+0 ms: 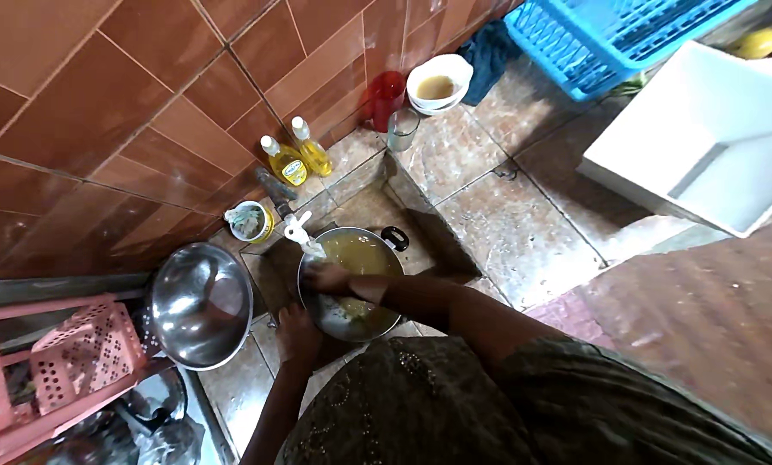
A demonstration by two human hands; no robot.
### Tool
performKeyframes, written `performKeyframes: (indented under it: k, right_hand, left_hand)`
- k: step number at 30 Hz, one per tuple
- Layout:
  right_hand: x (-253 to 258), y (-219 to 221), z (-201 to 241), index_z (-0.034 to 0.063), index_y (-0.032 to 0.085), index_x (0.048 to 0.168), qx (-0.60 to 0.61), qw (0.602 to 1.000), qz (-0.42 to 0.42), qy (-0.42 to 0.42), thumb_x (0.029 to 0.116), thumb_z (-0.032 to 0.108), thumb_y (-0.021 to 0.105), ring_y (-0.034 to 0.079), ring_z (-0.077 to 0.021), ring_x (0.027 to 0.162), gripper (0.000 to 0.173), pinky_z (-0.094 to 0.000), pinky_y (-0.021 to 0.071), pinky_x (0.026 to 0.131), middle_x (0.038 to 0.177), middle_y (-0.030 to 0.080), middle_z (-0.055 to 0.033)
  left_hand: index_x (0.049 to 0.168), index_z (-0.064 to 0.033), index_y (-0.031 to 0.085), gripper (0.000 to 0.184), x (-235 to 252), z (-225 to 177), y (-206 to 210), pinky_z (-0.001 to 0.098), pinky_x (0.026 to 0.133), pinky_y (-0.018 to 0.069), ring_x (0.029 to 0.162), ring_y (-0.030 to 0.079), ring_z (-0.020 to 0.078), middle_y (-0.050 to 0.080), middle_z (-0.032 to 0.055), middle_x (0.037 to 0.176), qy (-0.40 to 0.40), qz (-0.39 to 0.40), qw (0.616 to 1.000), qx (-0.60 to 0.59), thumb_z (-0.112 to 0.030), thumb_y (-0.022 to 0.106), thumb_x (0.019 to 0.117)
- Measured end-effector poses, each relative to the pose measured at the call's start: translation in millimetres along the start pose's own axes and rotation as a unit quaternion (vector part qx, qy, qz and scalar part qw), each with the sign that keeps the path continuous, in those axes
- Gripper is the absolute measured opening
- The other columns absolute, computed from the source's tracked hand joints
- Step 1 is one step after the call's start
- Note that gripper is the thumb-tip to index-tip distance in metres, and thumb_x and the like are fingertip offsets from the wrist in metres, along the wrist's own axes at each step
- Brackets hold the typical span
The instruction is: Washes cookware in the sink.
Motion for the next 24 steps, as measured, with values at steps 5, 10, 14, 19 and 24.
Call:
performKeyframes:
  k: [5, 10, 14, 19, 24]
  right_hand:
    - [-12, -11, -75, 0.0074, 0.057, 0.142, -0.037, 0.987, 0.041, 0.149, 0.1057, 0.015, 0.049, 0.042, -0.037, 0.144, 0.038, -0.0586, 0.0347, 0.116, 0.154, 0.048, -0.0148]
    - [-69, 7, -96, 0.0012, 0.064, 0.129, -0.152, 0.965, 0.11, 0.185, 0.1, 0.02, 0.058, 0.048, -0.0436, 0.134, 0.034, -0.0673, 0.0372, 0.108, 0.14, 0.057, -0.0219]
    - [-110, 29, -88, 0.0017, 0.068, 0.123, -0.121, 0.96, 0.17, 0.187, 0.0989, 0.014, 0.059, 0.047, -0.0453, 0.135, 0.028, -0.0697, 0.0351, 0.109, 0.14, 0.056, -0.0244]
    - [-140, 57, -54, -0.0007, 0.065, 0.128, -0.009, 0.956, 0.214, 0.2, 0.097, 0.032, 0.065, 0.048, -0.0523, 0.132, 0.045, -0.0779, 0.0376, 0.1, 0.139, 0.056, -0.0294]
    - [-117, 51, 19, 0.0045, 0.061, 0.135, 0.227, 0.942, 0.194, 0.154, 0.1006, 0.03, 0.063, 0.064, -0.0426, 0.113, 0.042, -0.0673, 0.0483, 0.095, 0.122, 0.066, -0.0239]
  left_hand:
    - [0.128, -0.0025, 0.065, 0.048, -8, 0, -3, 0.0528, 0.091, 0.0552, 0.137, 0.049, 0.0363, 0.055, 0.0165, 0.143, 0.001, -0.015, 1.0, 0.009, -0.026, 0.068, 0.0872]
    - [0.129, -0.0031, 0.065, 0.05, -9, -8, -11, 0.0532, 0.087, 0.057, 0.136, 0.049, 0.0371, 0.055, 0.0156, 0.143, 0.012, -0.028, 0.999, 0.019, -0.028, 0.069, 0.0869]
    - [0.132, 0.0001, 0.062, 0.052, -8, -12, -17, 0.0532, 0.088, 0.0565, 0.137, 0.048, 0.0378, 0.053, 0.0176, 0.146, 0.006, 0.0, 1.0, 0.028, -0.026, 0.068, 0.0874]
    - [0.131, -0.0017, 0.063, 0.056, -6, -9, -13, 0.058, 0.09, 0.0551, 0.139, 0.045, 0.0399, 0.05, 0.0179, 0.149, -0.004, 0.033, 0.999, 0.006, -0.035, 0.069, 0.0866]
    - [0.133, -0.0053, 0.064, 0.059, -7, -8, -12, 0.0595, 0.092, 0.0536, 0.141, 0.043, 0.0399, 0.045, 0.0159, 0.154, -0.007, 0.031, 0.999, -0.007, -0.037, 0.069, 0.0846]
Point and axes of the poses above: each hand's wrist, its own x-axis towards the middle knuckle, its own y-axis out of the palm, z = x × y, the point moved 8 cm from there along x, towards the middle knuckle
